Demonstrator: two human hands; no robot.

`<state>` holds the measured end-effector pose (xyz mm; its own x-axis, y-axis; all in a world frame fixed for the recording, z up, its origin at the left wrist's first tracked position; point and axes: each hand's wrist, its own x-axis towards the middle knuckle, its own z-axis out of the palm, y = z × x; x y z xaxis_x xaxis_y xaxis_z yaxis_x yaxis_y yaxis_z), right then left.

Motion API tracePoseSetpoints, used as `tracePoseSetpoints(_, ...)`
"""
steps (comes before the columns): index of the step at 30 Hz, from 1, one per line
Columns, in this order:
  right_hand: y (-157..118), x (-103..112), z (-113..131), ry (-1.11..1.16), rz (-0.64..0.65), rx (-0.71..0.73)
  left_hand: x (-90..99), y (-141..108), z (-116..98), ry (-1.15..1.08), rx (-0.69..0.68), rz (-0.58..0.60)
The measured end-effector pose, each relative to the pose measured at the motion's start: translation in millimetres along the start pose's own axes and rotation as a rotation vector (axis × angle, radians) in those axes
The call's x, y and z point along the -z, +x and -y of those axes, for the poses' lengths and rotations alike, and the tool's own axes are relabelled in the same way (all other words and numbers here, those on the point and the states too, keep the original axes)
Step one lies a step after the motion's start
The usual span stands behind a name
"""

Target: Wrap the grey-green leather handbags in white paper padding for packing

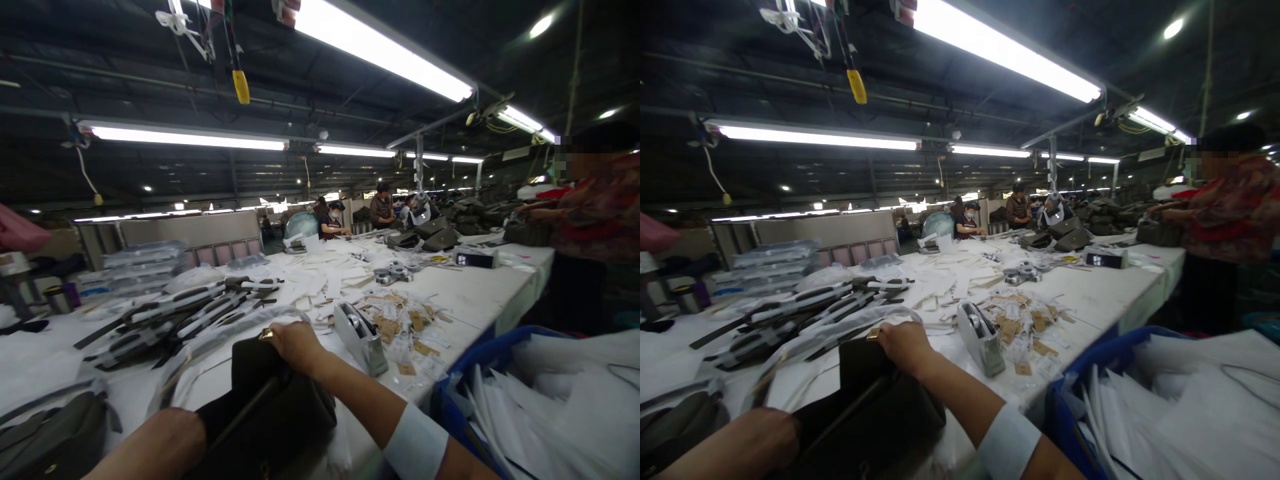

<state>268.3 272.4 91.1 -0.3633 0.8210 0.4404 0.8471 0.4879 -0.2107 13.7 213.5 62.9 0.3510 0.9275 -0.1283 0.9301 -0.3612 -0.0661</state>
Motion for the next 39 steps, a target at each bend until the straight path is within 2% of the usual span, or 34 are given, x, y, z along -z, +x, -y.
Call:
tracePoseSetpoints(2,-1,-1,-1,0.006,-0.009,-0.013,-3.8,7,1,0.077,0.002,0.062)
tracePoseSetpoints(3,-3,-1,-1,0.017,-0.042,-0.003,-2.5,8,2,0.093,-0.017,0.054)
tracePoseSetpoints(6,-14,-5,9,0.040,-0.266,0.101,9.4,0,4,0.053,-0.093,-0.043)
tracePoseSetpoints(8,-25,-10,19,0.049,-0.391,0.329,17.6,-8,3,0.018,-0.114,-0.074)
tracePoseSetpoints(9,-29,-13,25,0.045,-0.398,0.491,20.2,-11,2,0.006,-0.113,-0.069)
tracePoseSetpoints(11,-36,-19,36,0.016,-0.339,0.772,22.3,-13,-1,-0.007,-0.092,-0.072)
tracePoseSetpoints(13,-39,-22,44,-0.023,-0.272,0.884,22.0,-13,-4,-0.021,-0.074,-0.091)
tracePoseSetpoints(15,-38,-21,48,-0.002,-0.264,0.822,21.3,-13,-6,-0.032,-0.061,-0.107)
tracePoseSetpoints(18,-28,-13,47,0.083,-0.332,0.605,20.4,-13,-7,-0.053,-0.044,-0.066)
tracePoseSetpoints(21,-12,-5,42,0.077,-0.395,0.420,17.9,-14,-7,-0.077,-0.069,-0.023)
tracePoseSetpoints(24,3,-3,42,0.168,-0.345,0.210,15.6,-17,-8,-0.053,-0.073,0.024)
tracePoseSetpoints(26,6,-6,45,0.323,-0.265,0.056,16.3,-21,-11,-0.044,-0.064,0.039)
tracePoseSetpoints(27,4,-7,47,0.405,-0.220,0.024,17.5,-23,-13,-0.043,-0.061,0.034)
tracePoseSetpoints(29,-4,-10,50,0.527,-0.115,0.077,20.7,-26,-16,-0.041,-0.050,0.017)
tracePoseSetpoints(31,-17,-9,52,0.572,0.014,0.215,23.3,-28,-18,-0.050,-0.040,-0.015)
tracePoseSetpoints(34,-35,-3,50,0.471,0.239,0.409,22.9,-26,-16,-0.088,-0.042,-0.043)
tracePoseSetpoints(37,-44,-1,47,0.293,0.407,0.446,20.2,-25,-15,-0.098,-0.041,-0.050)
tracePoseSetpoints(39,-44,-6,46,0.242,0.445,0.433,20.0,-26,-16,-0.088,-0.025,-0.057)
